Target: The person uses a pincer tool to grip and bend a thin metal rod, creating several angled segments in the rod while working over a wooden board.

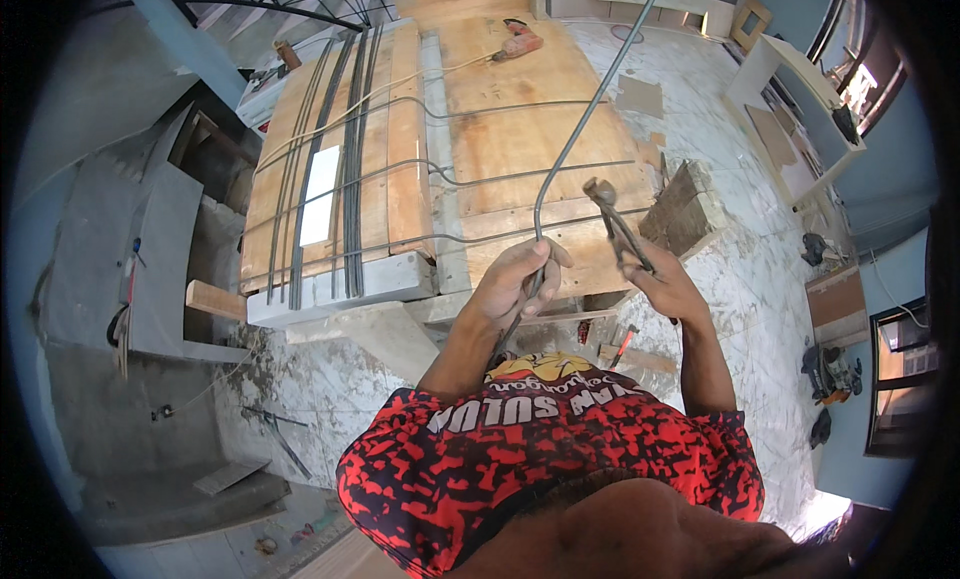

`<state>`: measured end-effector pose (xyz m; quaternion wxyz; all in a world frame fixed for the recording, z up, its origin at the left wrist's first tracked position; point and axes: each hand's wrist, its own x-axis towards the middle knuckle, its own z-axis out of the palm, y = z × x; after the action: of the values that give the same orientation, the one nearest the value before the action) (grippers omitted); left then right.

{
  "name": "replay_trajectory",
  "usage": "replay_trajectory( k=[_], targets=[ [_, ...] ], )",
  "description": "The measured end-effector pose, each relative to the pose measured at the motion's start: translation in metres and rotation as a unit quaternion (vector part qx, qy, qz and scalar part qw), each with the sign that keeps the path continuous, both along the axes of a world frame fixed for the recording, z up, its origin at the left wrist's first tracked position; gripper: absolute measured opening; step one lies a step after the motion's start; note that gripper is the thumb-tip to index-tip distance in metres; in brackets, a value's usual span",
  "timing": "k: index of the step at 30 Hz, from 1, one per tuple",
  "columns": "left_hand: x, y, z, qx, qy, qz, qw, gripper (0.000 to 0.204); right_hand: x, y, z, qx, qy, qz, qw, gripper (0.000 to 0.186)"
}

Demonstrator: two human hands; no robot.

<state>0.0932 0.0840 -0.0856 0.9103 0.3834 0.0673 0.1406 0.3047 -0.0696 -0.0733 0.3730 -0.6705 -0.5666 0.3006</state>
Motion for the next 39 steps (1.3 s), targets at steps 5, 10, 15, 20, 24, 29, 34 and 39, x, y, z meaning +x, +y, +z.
replay_trajectory(
  k=[5, 10, 15, 20, 24, 29, 34, 39],
  targets=[
    [-0.002, -0.003, -0.001, 0.15, 0.087, 0.084, 0.981, 0.035, -0.013, -0.011, -0.04, 0.091, 0.314, -0.022, 0.945, 0.054],
    [-0.008, 0.0, 0.002, 0.381, 0.204, 0.202, 0.879, 0.034, -0.023, -0.015, -0.075, 0.104, 0.216, -0.1, 0.966, 0.057],
    [-0.02, 0.024, 0.021, 0.582, 0.265, 0.303, 0.706, 0.033, -0.03, -0.03, -0.116, 0.052, 0.229, -0.133, 0.963, 0.052],
    [-0.02, 0.046, 0.04, 0.656, 0.336, 0.301, 0.606, 0.034, -0.038, -0.034, -0.133, 0.004, 0.237, -0.14, 0.961, 0.05],
    [-0.011, 0.072, 0.061, 0.689, 0.379, 0.246, 0.566, 0.034, -0.041, -0.025, -0.137, -0.011, 0.239, -0.127, 0.963, 0.05],
    [0.014, 0.122, 0.07, 0.726, 0.374, 0.214, 0.536, 0.032, -0.047, -0.012, -0.138, 0.006, 0.233, -0.115, 0.966, 0.049],
    [0.036, 0.215, 0.018, 0.731, 0.398, 0.192, 0.519, 0.034, -0.054, -0.007, -0.151, -0.006, 0.188, -0.123, 0.974, 0.046],
    [0.065, 0.306, -0.059, 0.702, 0.403, 0.172, 0.561, 0.036, -0.071, 0.002, -0.141, -0.007, 0.223, -0.159, 0.962, 0.047]
  ],
)
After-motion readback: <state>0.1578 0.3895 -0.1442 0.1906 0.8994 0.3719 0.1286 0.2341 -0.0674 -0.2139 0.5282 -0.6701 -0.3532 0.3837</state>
